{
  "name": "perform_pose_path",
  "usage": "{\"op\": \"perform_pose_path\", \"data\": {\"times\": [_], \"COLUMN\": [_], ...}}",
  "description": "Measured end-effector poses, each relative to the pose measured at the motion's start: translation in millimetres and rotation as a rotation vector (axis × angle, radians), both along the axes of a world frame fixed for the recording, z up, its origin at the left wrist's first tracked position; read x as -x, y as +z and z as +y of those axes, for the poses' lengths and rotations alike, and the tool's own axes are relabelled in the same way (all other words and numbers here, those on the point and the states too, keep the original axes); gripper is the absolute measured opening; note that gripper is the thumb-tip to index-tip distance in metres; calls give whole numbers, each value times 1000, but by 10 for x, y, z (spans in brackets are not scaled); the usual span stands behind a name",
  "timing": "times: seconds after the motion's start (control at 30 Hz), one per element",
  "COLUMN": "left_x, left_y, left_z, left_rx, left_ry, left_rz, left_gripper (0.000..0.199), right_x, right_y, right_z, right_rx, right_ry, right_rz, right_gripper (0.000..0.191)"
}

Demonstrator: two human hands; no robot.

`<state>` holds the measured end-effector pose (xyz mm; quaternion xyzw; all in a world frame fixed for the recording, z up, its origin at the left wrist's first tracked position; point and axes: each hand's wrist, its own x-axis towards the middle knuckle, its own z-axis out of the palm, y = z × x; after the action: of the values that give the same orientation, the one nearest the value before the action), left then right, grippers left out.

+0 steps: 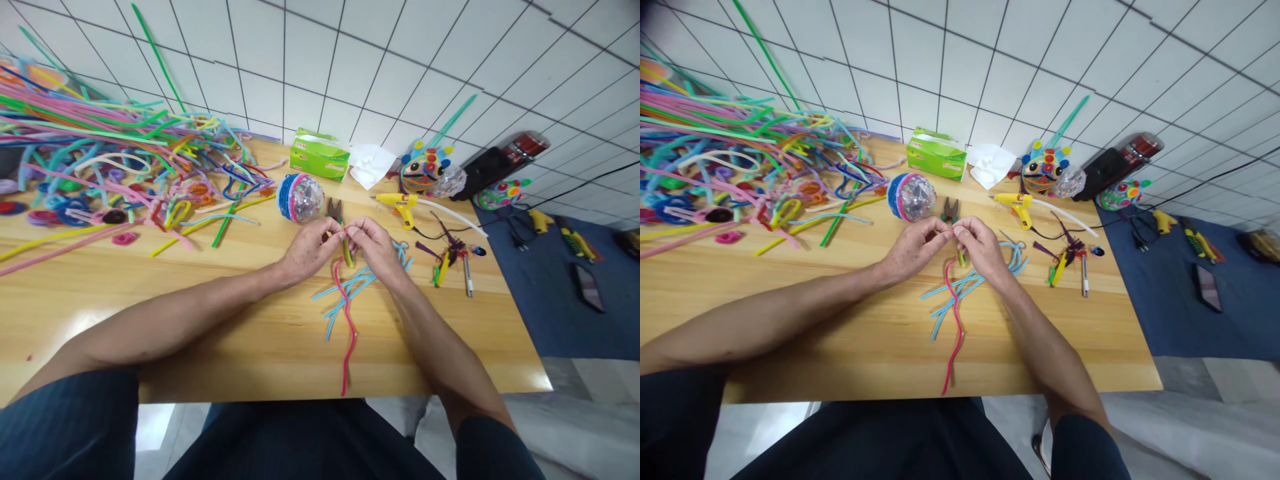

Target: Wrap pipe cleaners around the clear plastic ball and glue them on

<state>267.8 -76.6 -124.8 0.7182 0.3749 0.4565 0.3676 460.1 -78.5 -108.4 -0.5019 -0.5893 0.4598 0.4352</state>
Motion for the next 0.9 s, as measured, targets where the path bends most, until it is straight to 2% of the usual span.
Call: {"op": "perform_pose_path", "data": {"times": [0.27, 0.57, 0.9], "left_x": [11, 3, 9], "left_y": [6, 21, 0], "left_z": [3, -10, 9], "left_rx": [27, 67, 95], "left_ry": [-30, -71, -88], "left_rz": [52, -31, 11], "left_gripper": [15, 19, 16], "right_x": [-34, -40, -21], "right_y": [-19, 71, 43], "right_z": [-23, 34, 12], "right_rx": [-83, 73, 42], "right_ry": [-18, 52, 31], "right_rz": [-127, 87, -20], "right_gripper": [25, 32, 25]}}
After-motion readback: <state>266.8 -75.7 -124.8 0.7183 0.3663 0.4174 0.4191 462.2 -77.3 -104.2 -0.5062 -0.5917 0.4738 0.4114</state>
